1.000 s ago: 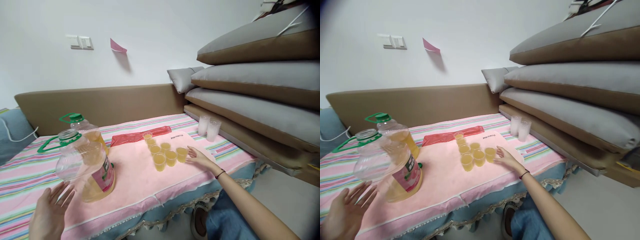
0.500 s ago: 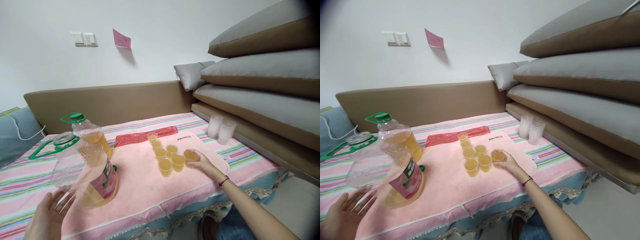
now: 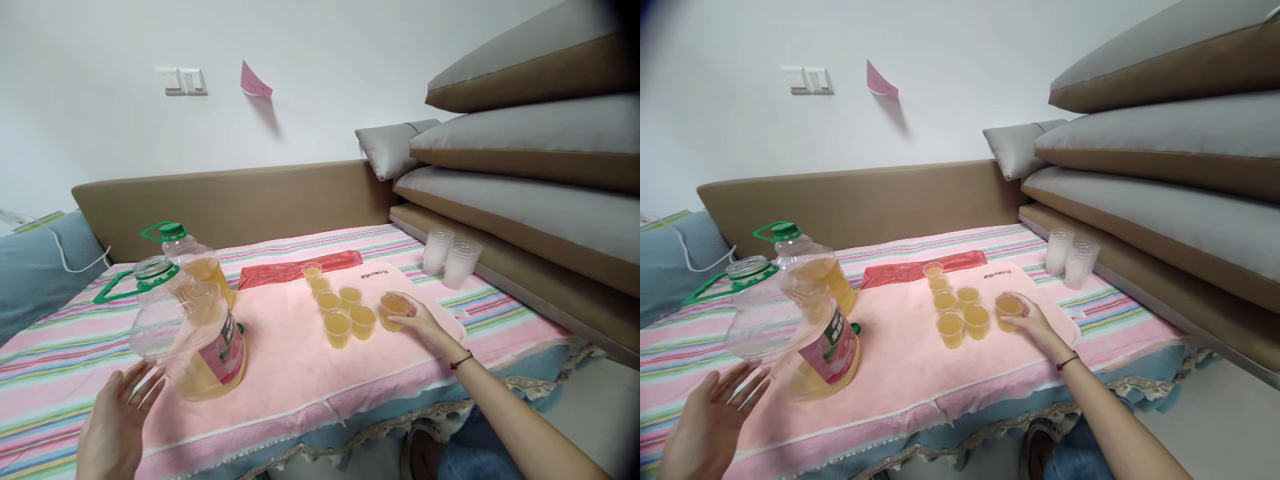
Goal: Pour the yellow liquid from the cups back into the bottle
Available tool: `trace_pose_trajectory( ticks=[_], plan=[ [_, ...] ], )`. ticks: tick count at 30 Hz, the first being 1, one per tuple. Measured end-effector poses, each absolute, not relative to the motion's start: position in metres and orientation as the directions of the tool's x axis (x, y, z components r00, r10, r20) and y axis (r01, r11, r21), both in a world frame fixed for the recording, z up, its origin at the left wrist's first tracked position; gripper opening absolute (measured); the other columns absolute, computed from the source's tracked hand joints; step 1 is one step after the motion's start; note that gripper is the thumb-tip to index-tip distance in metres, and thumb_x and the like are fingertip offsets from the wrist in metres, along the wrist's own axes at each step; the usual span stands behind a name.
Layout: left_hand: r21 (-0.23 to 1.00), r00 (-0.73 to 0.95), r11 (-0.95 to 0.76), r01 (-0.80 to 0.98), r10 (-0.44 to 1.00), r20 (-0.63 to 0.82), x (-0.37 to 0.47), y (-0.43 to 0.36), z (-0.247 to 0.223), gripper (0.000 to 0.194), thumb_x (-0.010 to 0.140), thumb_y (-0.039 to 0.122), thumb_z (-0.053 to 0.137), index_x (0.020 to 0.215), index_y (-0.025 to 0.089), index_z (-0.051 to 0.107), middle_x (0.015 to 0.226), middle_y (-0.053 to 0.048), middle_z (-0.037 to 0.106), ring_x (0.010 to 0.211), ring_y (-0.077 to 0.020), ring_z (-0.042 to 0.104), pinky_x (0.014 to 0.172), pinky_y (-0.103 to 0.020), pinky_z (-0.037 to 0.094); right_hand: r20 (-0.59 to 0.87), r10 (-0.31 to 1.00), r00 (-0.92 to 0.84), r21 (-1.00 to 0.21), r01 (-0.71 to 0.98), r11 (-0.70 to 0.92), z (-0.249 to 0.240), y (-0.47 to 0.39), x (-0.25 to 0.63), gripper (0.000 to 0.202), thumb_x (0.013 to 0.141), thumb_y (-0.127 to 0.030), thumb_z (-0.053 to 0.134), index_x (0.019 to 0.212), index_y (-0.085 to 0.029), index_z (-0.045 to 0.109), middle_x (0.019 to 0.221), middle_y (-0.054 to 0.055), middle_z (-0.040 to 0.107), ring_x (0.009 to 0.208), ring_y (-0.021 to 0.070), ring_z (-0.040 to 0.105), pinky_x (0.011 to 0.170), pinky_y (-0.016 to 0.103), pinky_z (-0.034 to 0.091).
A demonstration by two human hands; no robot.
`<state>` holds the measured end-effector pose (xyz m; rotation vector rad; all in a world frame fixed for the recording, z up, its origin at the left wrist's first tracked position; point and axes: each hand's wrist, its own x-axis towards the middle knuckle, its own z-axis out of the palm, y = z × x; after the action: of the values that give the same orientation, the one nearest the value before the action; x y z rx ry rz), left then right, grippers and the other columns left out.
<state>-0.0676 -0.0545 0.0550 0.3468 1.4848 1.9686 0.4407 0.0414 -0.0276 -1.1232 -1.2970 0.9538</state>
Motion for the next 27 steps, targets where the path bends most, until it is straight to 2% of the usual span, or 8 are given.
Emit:
trace_pose_trajectory(
  ticks=[6,11,17,22,27],
  plan=[
    [0.921,-0.738,-0.167,-0.353,0.655,-0.164,-0.070,-0.054,0.051,0.016,0.078,0.038,0.065,0.075,0.022,0.067,0.088,0.003,0.067,0.083,-0.0175,0.062,0.115,-0.046,0.035,0.282,0.952,0.120,-0.958,0.091,0.272,-0.014,0.041,0.445,0.064,0.057,-0.041,0.089,0.114,-0.023,0.068,0.129,0.012,0.068,0.121,0.0326,0.062,0.108,0.051,0.045],
    [0.930,-0.752,-0.196,-0.313,0.649,-0.116,-0.066,-0.054,0.049,0.020,0.072,0.040,0.067,0.079,0.022,0.067,0.091,0.001,0.067,0.085,-0.0178,0.062,0.106,-0.044,0.040,0.284,0.955,0.089,-0.958,0.062,0.280,0.021,0.036,0.435,0.064,0.059,-0.040,0.089,0.118,-0.026,0.066,0.127,0.010,0.070,0.118,0.0312,0.064,0.101,0.047,0.051],
    [0.954,-0.724,-0.257,-0.153,0.686,0.068,-0.064,-0.058,0.039,0.045,0.063,0.056,0.073,0.092,0.023,0.067,0.109,-0.002,0.066,0.105,-0.0242,0.061,0.102,-0.045,0.042,0.341,0.940,0.007,-0.937,0.090,0.339,0.077,0.037,0.399,0.060,0.061,-0.041,0.088,0.116,-0.027,0.068,0.123,0.008,0.072,0.116,0.0314,0.066,0.098,0.044,0.052],
    [0.972,-0.675,-0.234,-0.007,0.719,0.168,-0.056,-0.064,0.036,0.059,0.069,0.063,0.069,0.113,0.026,0.060,0.130,-0.006,0.060,0.128,-0.0289,0.051,0.108,-0.047,0.039,0.368,0.922,-0.120,-0.925,0.052,0.376,0.129,0.040,0.345,0.057,0.062,-0.040,0.088,0.115,-0.030,0.069,0.125,0.006,0.072,0.120,0.0301,0.064,0.096,0.041,0.053],
    [0.974,-0.617,-0.215,0.074,0.757,0.214,-0.051,-0.066,0.034,0.064,0.071,0.064,0.066,0.119,0.023,0.056,0.135,-0.011,0.058,0.127,-0.0281,0.054,0.106,-0.043,0.044,0.405,0.887,-0.223,-0.909,0.005,0.416,0.179,0.038,0.279,0.051,0.062,-0.042,0.087,0.110,-0.029,0.072,0.125,0.006,0.071,0.121,0.0309,0.062,0.095,0.043,0.053]
  ],
)
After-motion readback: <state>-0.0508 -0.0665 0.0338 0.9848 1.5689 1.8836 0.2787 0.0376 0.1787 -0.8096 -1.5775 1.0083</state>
